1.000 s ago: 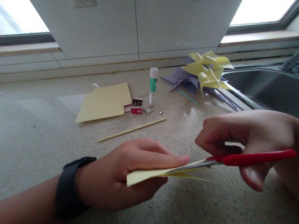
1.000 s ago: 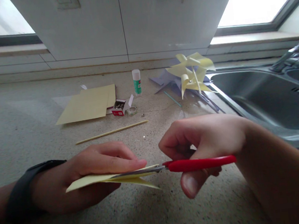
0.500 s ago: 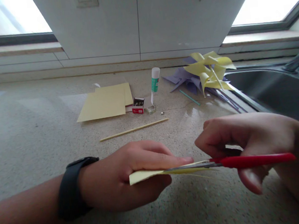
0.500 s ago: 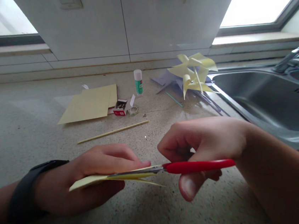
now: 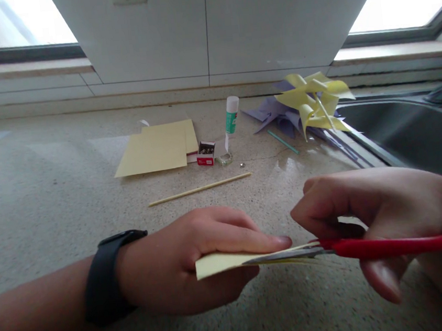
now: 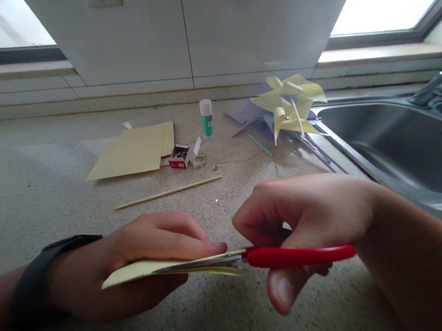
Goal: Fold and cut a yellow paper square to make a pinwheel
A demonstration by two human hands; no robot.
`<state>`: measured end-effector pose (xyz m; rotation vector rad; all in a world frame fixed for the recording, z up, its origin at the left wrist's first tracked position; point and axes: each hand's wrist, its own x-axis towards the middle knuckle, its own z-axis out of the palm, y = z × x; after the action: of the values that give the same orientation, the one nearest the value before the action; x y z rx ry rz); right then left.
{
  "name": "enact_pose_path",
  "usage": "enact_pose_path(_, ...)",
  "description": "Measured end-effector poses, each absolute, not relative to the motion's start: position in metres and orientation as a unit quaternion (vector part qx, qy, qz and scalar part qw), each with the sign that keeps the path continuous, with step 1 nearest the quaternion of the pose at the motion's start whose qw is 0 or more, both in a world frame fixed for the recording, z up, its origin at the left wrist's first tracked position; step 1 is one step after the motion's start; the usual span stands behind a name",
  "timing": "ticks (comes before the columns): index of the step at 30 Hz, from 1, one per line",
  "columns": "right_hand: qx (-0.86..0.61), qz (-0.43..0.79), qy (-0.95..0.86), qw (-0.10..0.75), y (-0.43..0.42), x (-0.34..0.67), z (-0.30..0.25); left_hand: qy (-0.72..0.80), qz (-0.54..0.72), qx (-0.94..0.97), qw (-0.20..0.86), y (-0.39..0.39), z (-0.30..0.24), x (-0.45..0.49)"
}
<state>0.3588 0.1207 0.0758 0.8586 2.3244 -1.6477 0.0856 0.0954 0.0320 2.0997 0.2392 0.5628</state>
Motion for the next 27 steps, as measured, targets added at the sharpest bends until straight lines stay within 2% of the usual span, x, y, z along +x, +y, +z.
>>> enact_pose_path(11, 0.307, -0.61, 0.722, 0.109, 0.1165, 0.3522, 0.0789, 0.097, 0.222, 0.849, 0.47, 0.095, 0.0325, 0.0878)
enact_pose_path(22, 0.262, -0.538, 0.795, 0.099, 0.1206, 0.3549, 0.0774, 0.096, 0.221, 0.846, 0.475, 0.0945, 0.0321, 0.0866)
enact_pose_path(27, 0.252, -0.552, 0.79, 0.086, 0.1212, 0.3583, 0.0791, 0.105, 0.244, 0.851, 0.454, 0.0952, 0.0316, 0.0851)
